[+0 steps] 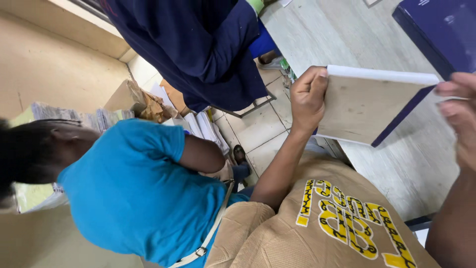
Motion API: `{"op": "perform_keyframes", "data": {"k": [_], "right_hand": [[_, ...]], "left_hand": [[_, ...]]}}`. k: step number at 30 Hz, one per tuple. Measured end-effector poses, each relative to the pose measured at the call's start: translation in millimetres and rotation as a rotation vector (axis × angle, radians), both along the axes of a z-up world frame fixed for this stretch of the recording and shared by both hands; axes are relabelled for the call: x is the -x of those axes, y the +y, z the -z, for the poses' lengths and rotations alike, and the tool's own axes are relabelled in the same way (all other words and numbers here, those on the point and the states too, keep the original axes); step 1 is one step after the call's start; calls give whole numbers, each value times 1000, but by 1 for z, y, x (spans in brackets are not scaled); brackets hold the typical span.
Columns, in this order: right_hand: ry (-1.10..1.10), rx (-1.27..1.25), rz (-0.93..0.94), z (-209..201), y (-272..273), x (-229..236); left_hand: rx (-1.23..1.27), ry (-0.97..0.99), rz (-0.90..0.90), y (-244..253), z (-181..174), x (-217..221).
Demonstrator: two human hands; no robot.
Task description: The person applies blue tape to the edges of a notebook cover, smoothing it down with a cloth. They repeat this process on multiple notebooks, flipping them over to apply tape to different sides.
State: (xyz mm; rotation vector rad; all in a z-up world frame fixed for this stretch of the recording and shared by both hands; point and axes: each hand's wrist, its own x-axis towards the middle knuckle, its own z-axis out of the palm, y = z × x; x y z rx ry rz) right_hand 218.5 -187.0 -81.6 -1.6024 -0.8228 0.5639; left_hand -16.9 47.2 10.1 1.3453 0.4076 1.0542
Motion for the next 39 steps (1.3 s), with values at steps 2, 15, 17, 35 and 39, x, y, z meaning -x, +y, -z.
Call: {"op": "perform_keyframes", "data": {"k": [2,15,17,35,39], "right_hand": [[-14,-94,76,-64,14,68],[-419,-87,2,-147,39,85],[-529,-60,-70,-169,43,93],[-558,11,-21,-192,38,100],[-600,54,66,-191,36,104]], "left_hand": [[32,104,-22,-4,-16,1],[-755,472,23,-24,-87,-1],[-863,566,181,-33,-96,-10],[-1093,172,424,-13,-79,-28],[-1222,177,257,-10,-50,-23]]}}
